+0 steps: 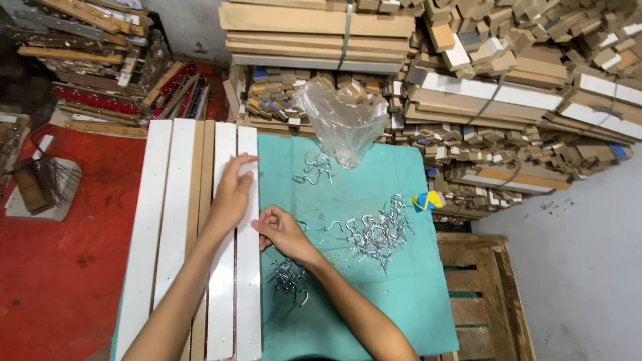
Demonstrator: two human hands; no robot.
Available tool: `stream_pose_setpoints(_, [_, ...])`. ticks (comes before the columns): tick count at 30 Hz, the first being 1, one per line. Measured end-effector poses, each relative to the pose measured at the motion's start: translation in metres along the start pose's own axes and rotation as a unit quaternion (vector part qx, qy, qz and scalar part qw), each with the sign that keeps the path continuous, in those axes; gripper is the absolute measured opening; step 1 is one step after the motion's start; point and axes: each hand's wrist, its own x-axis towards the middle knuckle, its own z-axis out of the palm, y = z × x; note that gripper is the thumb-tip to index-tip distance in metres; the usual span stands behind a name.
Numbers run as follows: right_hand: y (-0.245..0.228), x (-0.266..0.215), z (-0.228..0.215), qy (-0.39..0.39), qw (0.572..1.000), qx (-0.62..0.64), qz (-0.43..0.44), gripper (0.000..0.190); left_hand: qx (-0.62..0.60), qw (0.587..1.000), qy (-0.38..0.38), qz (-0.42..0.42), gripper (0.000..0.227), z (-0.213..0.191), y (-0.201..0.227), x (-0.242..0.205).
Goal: Attach metal hooks to a wooden board and press them in using a wooden strip
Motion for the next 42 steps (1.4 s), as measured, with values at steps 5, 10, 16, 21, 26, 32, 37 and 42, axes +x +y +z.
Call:
stream_pose_setpoints(5, [-0.008, -0.004, 0.005, 0.038, 0.999, -0.008, 0.011, 0.039, -0.036, 0.999, 0.017, 0.007, 0.037, -0.003, -0.015, 0.008])
stream_pose_setpoints(10, [-0.081, -0.028, 0.040, 0.056, 0.964, -0.247, 0.075, 0.074, -0.138, 0.989, 0.042, -0.020, 0.038, -0.006, -0.029, 0.013])
stream_pose_setpoints(16, [-0.032, -0.003, -0.003, 0.068, 0.965, -0.239, 0.085, 0.045, -0.266, 0.956, 0.055, -0.112, 0.034, 0.002, -0.037, 0.011])
stream_pose_setpoints(21, [-0.015, -0.002, -0.022, 0.031, 0.995, -0.043, 0.085, 0.030, -0.061, 0.997, 0.014, -0.033, 0.035, 0.014, -0.048, 0.017])
stream_pose_setpoints(26, [-0.038, -0.010, -0.013, 0.046, 0.993, -0.044, 0.100, 0.031, 0.029, 0.997, 0.049, 0.048, 0.036, 0.012, -0.002, -0.001])
stream_pose_setpoints(32, [-0.053, -0.004, 0.006, 0.063, 0.986, -0.097, 0.116, 0.029, 0.086, 0.986, 0.101, 0.099, 0.030, 0.002, 0.000, -0.005])
stream_pose_setpoints(37, [-0.085, -0.005, 0.025, 0.047, 0.967, -0.226, 0.110, 0.039, 0.182, 0.968, 0.116, 0.125, 0.023, 0.006, -0.026, 0.001])
stream_pose_setpoints(42, [-0.039, 0.013, 0.009, 0.060, 0.977, -0.168, 0.114, 0.031, 0.256, 0.958, 0.063, 0.110, 0.040, 0.003, -0.020, -0.004])
